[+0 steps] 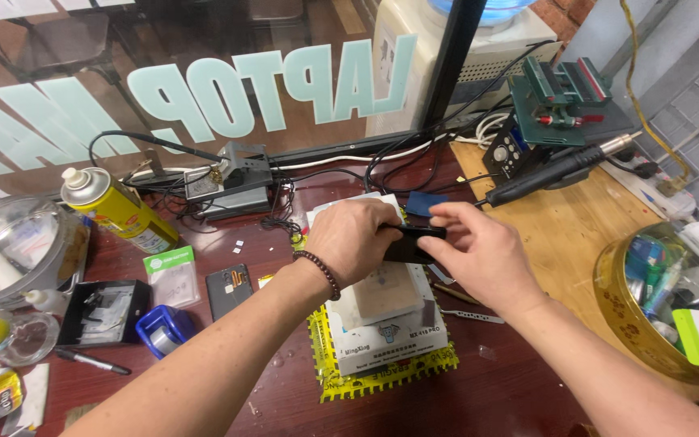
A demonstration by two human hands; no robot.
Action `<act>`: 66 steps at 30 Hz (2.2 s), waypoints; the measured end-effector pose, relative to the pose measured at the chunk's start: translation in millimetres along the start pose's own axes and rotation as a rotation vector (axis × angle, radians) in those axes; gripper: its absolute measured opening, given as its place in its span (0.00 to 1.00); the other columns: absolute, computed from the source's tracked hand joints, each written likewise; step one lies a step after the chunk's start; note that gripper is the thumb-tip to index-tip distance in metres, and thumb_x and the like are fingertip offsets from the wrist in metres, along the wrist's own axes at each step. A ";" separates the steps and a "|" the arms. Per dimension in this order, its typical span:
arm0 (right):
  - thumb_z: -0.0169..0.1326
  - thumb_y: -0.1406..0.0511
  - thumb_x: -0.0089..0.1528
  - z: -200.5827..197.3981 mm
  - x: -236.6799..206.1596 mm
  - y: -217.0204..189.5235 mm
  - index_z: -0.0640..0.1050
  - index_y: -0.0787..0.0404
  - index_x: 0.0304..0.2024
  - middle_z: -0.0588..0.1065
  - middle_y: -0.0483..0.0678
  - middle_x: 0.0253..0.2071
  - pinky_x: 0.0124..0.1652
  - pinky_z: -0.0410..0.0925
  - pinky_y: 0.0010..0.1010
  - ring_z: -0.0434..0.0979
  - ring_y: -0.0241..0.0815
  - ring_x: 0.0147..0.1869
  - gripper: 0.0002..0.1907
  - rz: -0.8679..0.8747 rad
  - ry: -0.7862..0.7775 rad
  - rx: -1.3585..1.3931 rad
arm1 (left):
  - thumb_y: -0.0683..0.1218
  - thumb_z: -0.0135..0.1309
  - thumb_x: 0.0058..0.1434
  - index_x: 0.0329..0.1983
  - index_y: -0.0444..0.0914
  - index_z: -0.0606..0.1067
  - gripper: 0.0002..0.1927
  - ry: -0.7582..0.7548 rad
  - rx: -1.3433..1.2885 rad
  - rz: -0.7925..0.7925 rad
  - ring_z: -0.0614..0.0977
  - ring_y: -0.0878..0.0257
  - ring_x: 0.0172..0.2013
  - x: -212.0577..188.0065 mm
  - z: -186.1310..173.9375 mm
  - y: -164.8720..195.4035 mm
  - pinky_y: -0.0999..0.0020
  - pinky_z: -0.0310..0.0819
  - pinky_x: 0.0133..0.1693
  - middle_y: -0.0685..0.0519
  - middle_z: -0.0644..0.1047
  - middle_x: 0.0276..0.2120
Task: The person works on a disassembled smartphone at a repair bench, peeling out the old battery and pressing on the battery with a pen-like tool, then handling the phone chassis and back cover, aligning parts and working on the exposed midframe with small components.
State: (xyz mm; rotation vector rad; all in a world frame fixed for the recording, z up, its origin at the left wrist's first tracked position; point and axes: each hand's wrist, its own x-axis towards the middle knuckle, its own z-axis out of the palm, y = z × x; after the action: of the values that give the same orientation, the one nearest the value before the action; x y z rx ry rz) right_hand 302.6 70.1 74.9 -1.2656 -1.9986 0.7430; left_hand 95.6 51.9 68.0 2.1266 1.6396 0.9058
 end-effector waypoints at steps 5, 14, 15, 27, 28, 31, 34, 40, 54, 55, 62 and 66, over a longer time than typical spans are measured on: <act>0.62 0.67 0.60 -1.5 -4.9 6.5 0.81 0.62 0.42 0.82 0.46 0.33 0.36 0.74 0.27 0.82 0.34 0.34 0.09 0.018 0.051 -0.022 | 0.49 0.59 0.56 0.36 0.43 0.83 0.08 -0.026 0.004 -0.020 0.83 0.47 0.37 2.0 -1.3 2.7 0.52 0.76 0.41 0.48 0.82 0.33; 0.60 0.69 0.59 -9.0 2.0 -0.5 0.75 0.63 0.52 0.82 0.43 0.42 0.45 0.74 0.20 0.81 0.29 0.45 0.18 0.098 0.016 0.315 | 0.47 0.61 0.56 0.40 0.42 0.82 0.09 0.040 -0.240 -0.148 0.86 0.52 0.35 -1.2 -17.4 8.2 0.62 0.79 0.40 0.47 0.83 0.32; 0.59 0.70 0.61 -10.0 7.5 -2.6 0.77 0.65 0.50 0.82 0.43 0.43 0.46 0.74 0.20 0.81 0.30 0.46 0.15 0.080 0.020 0.375 | 0.47 0.60 0.57 0.40 0.41 0.81 0.09 0.042 -0.297 -0.165 0.87 0.54 0.35 -0.6 -21.5 8.7 0.63 0.80 0.39 0.48 0.84 0.32; 0.60 0.69 0.63 -5.4 32.9 -70.4 0.83 0.65 0.48 0.85 0.46 0.39 0.42 0.74 0.22 0.81 0.31 0.41 0.11 -0.169 -0.010 0.119 | 0.44 0.56 0.66 0.45 0.36 0.80 0.08 0.217 -0.364 0.036 0.86 0.63 0.37 3.9 -54.0 16.5 0.68 0.80 0.40 0.49 0.84 0.35; 0.60 0.69 0.63 -5.9 32.7 -74.1 0.83 0.65 0.48 0.84 0.46 0.39 0.42 0.74 0.22 0.82 0.31 0.41 0.11 -0.212 0.010 0.101 | 0.44 0.56 0.67 0.46 0.35 0.80 0.09 0.232 -0.449 0.041 0.85 0.64 0.37 3.2 -54.3 14.0 0.69 0.80 0.41 0.51 0.84 0.35; 0.59 0.71 0.57 -10.6 39.3 -78.7 0.69 0.59 0.57 0.81 0.42 0.43 0.44 0.75 0.19 0.81 0.27 0.45 0.25 -0.034 -0.060 0.528 | 0.42 0.54 0.70 0.49 0.35 0.79 0.08 0.266 -0.845 -0.044 0.81 0.68 0.39 6.1 -55.4 3.6 0.71 0.78 0.42 0.54 0.82 0.39; 0.57 0.71 0.65 -11.9 44.5 -79.3 0.80 0.69 0.49 0.82 0.47 0.43 0.46 0.75 0.22 0.81 0.31 0.45 0.10 -0.110 -0.082 0.535 | 0.42 0.52 0.71 0.50 0.36 0.77 0.08 0.218 -1.336 -0.203 0.81 0.67 0.41 3.4 -55.0 -7.4 0.68 0.78 0.46 0.55 0.82 0.42; 0.59 0.68 0.63 -12.2 36.4 -87.6 0.83 0.64 0.44 0.84 0.45 0.34 0.37 0.75 0.23 0.82 0.31 0.37 0.09 -0.166 0.029 0.146 | 0.44 0.52 0.69 0.50 0.39 0.75 0.09 0.175 -1.652 -0.363 0.81 0.66 0.43 -7.9 -41.2 -12.9 0.56 0.80 0.50 0.55 0.80 0.42; 0.60 0.63 0.57 17.1 30.1 -45.3 0.83 0.56 0.46 0.83 0.53 0.38 0.42 0.75 0.35 0.86 0.49 0.43 0.14 -0.126 -0.232 -0.145 | 0.43 0.61 0.59 0.54 0.39 0.70 0.20 0.106 -1.203 -0.534 0.80 0.58 0.52 -49.5 -5.2 -67.6 0.52 0.82 0.52 0.53 0.77 0.49; 0.61 0.63 0.58 20.9 27.1 -41.5 0.84 0.56 0.45 0.83 0.53 0.38 0.42 0.75 0.35 0.85 0.50 0.44 0.13 -0.126 -0.242 -0.162 | 0.43 0.65 0.55 0.58 0.40 0.69 0.28 0.180 -0.927 -0.458 0.79 0.59 0.54 -46.6 -4.2 -66.8 0.56 0.81 0.52 0.54 0.75 0.53; 0.63 0.64 0.55 28.5 22.0 -24.4 0.81 0.59 0.48 0.82 0.53 0.41 0.42 0.75 0.35 0.84 0.49 0.45 0.18 -0.147 -0.132 -0.077 | 0.44 0.64 0.54 0.41 0.41 0.83 0.11 0.168 -0.105 -0.015 0.80 0.49 0.47 -30.0 -5.8 -41.4 0.56 0.74 0.50 0.49 0.83 0.40; 0.62 0.64 0.58 26.4 14.6 -18.8 0.82 0.60 0.45 0.82 0.50 0.41 0.41 0.75 0.34 0.85 0.47 0.43 0.13 -0.192 -0.094 -0.046 | 0.45 0.62 0.55 0.37 0.41 0.83 0.07 0.198 -0.100 -0.057 0.81 0.50 0.42 -25.8 -4.7 -35.4 0.56 0.74 0.47 0.50 0.83 0.35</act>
State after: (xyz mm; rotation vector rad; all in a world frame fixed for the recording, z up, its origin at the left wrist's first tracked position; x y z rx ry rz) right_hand 267.2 73.4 75.6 -1.0630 -2.1881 0.6779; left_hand 62.2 37.5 43.1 1.9671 1.6984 1.1876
